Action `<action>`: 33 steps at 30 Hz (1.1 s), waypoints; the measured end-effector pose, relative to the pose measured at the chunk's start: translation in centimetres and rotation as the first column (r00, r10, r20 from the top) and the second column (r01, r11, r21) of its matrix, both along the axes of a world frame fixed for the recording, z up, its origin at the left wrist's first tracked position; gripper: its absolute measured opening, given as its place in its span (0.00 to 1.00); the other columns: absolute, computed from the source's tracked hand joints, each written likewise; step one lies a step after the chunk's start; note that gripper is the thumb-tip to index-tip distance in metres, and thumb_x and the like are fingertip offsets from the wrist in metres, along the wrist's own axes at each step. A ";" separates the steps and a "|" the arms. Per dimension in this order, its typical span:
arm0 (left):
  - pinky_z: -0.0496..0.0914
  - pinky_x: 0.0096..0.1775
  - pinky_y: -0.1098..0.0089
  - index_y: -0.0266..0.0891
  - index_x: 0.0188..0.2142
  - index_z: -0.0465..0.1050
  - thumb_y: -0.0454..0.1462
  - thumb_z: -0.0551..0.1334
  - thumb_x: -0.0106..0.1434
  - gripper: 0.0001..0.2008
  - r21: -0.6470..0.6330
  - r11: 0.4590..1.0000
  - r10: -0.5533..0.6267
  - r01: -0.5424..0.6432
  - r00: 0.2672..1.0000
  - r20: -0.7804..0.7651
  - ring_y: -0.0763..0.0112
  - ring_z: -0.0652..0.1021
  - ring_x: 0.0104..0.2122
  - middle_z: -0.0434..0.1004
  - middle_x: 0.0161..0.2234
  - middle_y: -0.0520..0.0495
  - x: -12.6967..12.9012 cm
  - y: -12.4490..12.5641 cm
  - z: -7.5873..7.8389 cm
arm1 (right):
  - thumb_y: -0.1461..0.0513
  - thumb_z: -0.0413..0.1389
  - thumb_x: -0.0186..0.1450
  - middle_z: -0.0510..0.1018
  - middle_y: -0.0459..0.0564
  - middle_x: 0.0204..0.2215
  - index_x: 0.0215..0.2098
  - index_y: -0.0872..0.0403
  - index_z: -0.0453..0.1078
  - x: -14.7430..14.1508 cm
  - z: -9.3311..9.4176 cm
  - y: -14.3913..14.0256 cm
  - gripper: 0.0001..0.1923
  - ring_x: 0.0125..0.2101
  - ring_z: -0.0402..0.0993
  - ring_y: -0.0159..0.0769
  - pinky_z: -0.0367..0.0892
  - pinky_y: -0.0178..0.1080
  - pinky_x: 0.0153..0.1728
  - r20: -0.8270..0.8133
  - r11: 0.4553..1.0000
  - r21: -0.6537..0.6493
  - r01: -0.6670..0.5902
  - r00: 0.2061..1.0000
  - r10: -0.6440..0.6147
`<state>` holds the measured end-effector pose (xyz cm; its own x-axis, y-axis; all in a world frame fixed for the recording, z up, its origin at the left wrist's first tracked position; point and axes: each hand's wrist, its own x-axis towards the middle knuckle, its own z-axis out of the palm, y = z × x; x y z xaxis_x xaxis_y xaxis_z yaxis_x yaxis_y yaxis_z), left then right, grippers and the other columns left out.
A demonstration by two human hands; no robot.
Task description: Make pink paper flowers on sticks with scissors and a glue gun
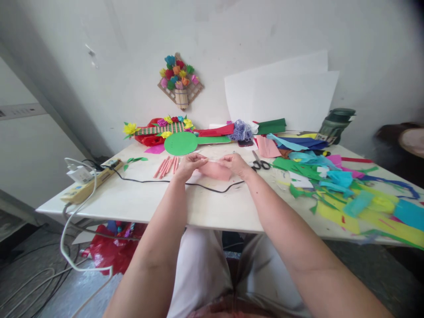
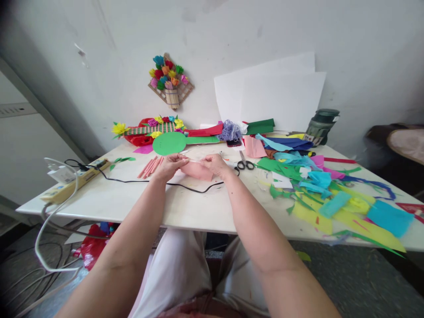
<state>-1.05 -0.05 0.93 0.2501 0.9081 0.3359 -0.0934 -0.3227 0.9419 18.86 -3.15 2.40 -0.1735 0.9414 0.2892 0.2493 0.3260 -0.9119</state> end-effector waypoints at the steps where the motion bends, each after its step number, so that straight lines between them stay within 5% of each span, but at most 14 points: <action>1: 0.57 0.23 0.76 0.35 0.27 0.75 0.41 0.70 0.44 0.13 0.007 1.000 0.001 -0.001 1.000 -0.008 0.79 0.68 0.21 0.73 0.23 0.52 0.0 0.0 0.0 | 0.53 0.59 0.47 0.70 0.44 0.17 0.22 0.58 0.73 0.0 -0.1 0.1 0.15 0.22 0.62 0.30 0.56 0.34 0.26 -0.002 1.000 -0.002 0.003 1.000 -0.003; 33: 0.59 0.23 0.76 0.35 0.28 0.76 0.39 0.70 0.43 0.12 0.001 1.000 -0.007 0.006 0.999 0.033 0.79 0.69 0.21 0.72 0.22 0.52 0.3 -0.2 0.0 | 0.57 0.58 0.48 0.71 0.45 0.16 0.21 0.59 0.74 -0.6 -0.8 0.6 0.11 0.21 0.63 0.30 0.57 0.34 0.25 0.016 0.993 0.057 0.103 0.994 -0.104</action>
